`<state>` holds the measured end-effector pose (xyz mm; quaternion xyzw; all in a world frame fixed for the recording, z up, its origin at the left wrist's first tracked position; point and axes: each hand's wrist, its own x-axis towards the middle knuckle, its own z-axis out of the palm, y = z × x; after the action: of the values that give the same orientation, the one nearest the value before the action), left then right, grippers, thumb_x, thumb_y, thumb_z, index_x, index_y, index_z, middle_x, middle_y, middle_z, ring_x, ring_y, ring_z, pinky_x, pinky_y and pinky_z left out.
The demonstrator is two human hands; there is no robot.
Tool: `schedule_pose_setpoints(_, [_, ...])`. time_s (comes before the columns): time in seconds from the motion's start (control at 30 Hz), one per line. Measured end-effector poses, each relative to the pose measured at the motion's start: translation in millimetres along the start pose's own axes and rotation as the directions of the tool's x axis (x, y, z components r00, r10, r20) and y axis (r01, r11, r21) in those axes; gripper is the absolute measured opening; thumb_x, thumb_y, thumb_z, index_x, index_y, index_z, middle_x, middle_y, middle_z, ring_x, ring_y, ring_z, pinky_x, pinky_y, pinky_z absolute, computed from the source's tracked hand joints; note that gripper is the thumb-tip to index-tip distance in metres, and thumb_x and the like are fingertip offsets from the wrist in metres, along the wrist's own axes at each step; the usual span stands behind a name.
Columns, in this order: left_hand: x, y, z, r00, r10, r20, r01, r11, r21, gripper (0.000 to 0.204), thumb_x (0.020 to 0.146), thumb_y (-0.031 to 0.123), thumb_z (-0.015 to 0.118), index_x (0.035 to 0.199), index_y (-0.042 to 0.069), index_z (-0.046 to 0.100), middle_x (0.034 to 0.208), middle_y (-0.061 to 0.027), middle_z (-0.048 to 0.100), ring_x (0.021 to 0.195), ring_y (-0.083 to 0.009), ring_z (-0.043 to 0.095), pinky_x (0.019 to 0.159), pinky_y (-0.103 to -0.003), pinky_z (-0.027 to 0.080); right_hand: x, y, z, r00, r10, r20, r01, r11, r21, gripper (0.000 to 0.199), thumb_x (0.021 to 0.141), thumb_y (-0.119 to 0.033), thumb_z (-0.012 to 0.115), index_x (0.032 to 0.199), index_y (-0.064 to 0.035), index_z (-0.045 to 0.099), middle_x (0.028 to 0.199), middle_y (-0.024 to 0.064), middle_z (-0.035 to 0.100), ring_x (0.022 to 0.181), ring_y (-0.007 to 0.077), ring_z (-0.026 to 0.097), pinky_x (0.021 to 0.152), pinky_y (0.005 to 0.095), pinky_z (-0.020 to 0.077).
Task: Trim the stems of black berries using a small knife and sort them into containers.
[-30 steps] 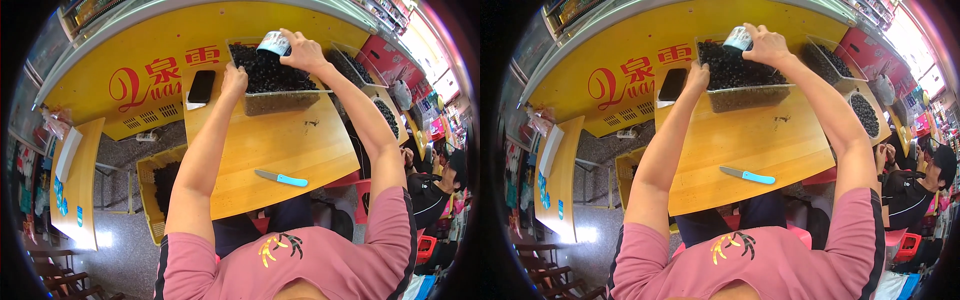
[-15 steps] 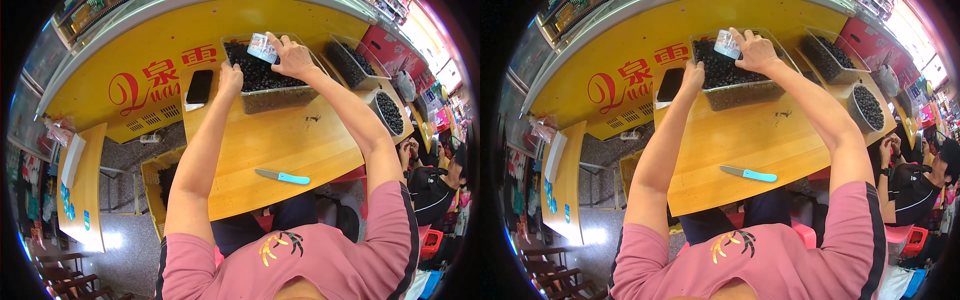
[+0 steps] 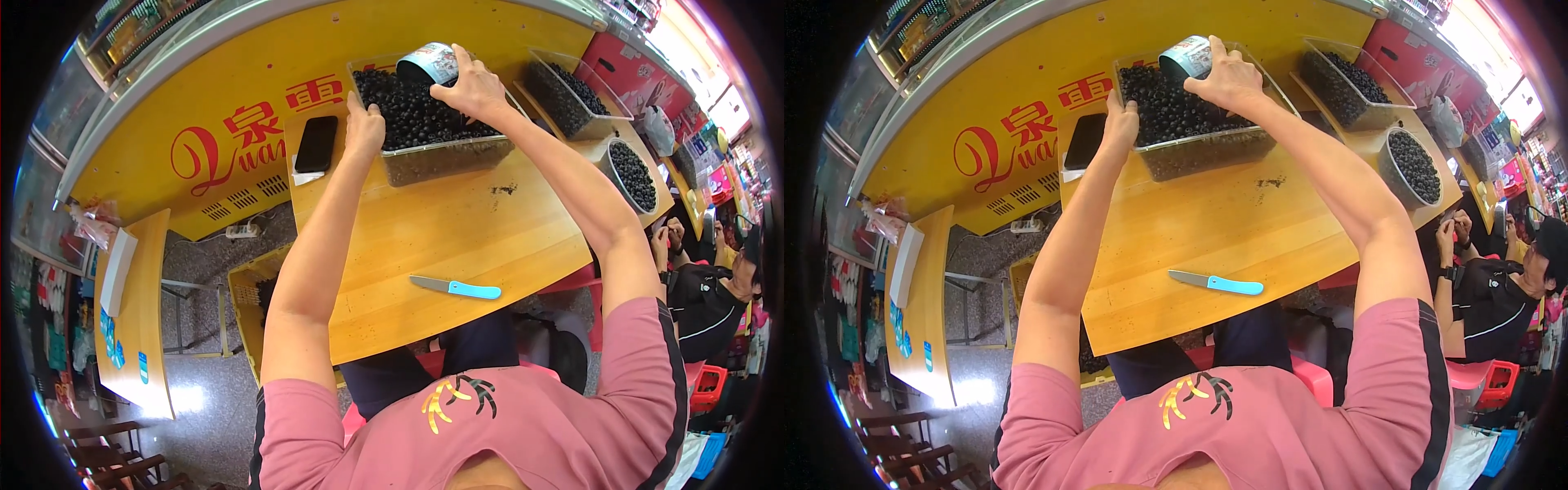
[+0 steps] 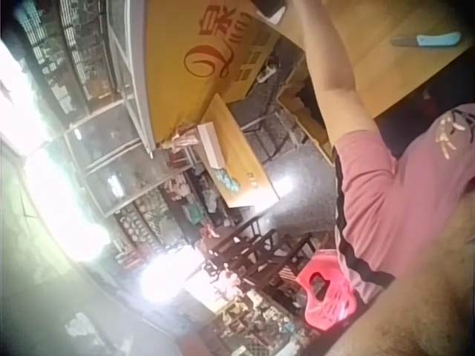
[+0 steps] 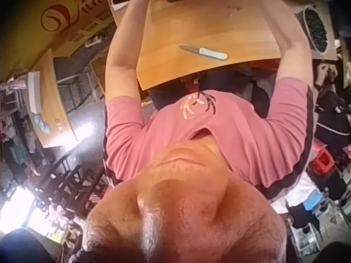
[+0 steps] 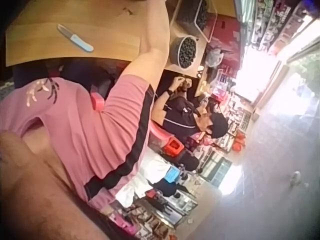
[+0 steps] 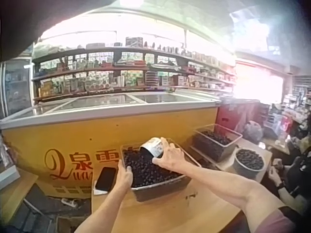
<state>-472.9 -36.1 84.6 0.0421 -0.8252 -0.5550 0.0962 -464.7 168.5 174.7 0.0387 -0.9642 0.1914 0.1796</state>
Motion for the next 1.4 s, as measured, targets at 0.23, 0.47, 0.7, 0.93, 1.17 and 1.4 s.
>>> schedule_pose_setpoints(0.23, [-6,15,0,1.000,0.011,0.000,-0.011,0.995,0.102,0.064,0.100,0.025,0.044,0.155,0.003,0.019,0.150,-0.0294,0.038,0.138,-0.0436,0.039,0.114,-0.047,0.032,14,-4,1,0.998,0.045,0.044,-0.037,0.983,-0.179,0.108,0.072,-0.061,0.064,0.154,-0.0028,0.024,0.134,0.0319,0.052,0.117,0.0456,0.059,0.099,0.0477,0.0492])
schedule_pose_setpoints(0.47, [29,20,11,0.709,0.646,0.285,-0.648,0.436,0.624,0.058,0.093,0.020,0.053,0.140,-0.009,0.037,0.145,-0.0275,0.042,0.136,-0.0419,0.041,0.112,-0.048,0.035,18,-9,-1,0.990,-0.012,0.138,0.034,0.987,-0.159,0.122,0.073,-0.080,0.059,0.154,0.0022,0.019,0.126,0.0319,0.059,0.117,0.0402,0.061,0.100,0.0477,0.0487])
schedule_pose_setpoints(0.7, [102,42,38,0.905,0.149,0.398,-0.413,0.529,0.742,0.065,0.087,0.016,0.055,0.142,-0.009,0.035,0.149,-0.0269,0.037,0.142,-0.0425,0.032,0.116,-0.046,0.033,29,6,-6,0.987,-0.033,0.158,0.058,0.986,-0.157,0.124,0.072,-0.082,0.059,0.153,0.0043,0.021,0.125,0.0277,0.062,0.115,0.0384,0.063,0.099,0.0452,0.0503])
schedule_pose_setpoints(0.93, [118,42,57,0.947,-0.091,0.307,-0.239,0.439,0.866,0.069,0.097,0.048,0.041,0.157,0.016,0.027,0.163,-0.0189,0.015,0.149,-0.0412,0.017,0.118,-0.060,0.022,26,14,9,0.996,-0.065,0.060,0.069,0.995,-0.070,0.118,0.075,-0.076,0.062,0.154,0.0015,0.020,0.127,0.0309,0.057,0.110,0.0379,0.065,0.094,0.0440,0.0532])
schedule_pose_setpoints(1.17, [158,1,54,0.949,-0.071,0.308,-0.204,0.606,0.769,0.071,0.096,0.051,0.043,0.156,0.016,0.029,0.162,-0.0164,0.022,0.147,-0.0412,0.026,0.118,-0.052,0.027,26,4,10,0.998,-0.034,0.056,0.034,0.999,-0.002,0.114,0.076,-0.071,0.064,0.155,-0.0019,0.019,0.130,0.0307,0.054,0.114,0.0399,0.062,0.097,0.0464,0.0510])
schedule_pose_setpoints(1.4, [100,19,88,0.897,-0.298,0.326,0.265,0.954,0.143,0.055,0.096,0.038,0.050,0.142,0.008,0.050,0.141,-0.0179,0.055,0.130,-0.0335,0.051,0.108,-0.048,0.039,21,29,16,0.992,0.095,0.078,-0.098,0.995,0.036,0.114,0.074,-0.068,0.066,0.156,-0.0043,0.018,0.132,0.0311,0.052,0.114,0.0422,0.061,0.098,0.0471,0.0502])
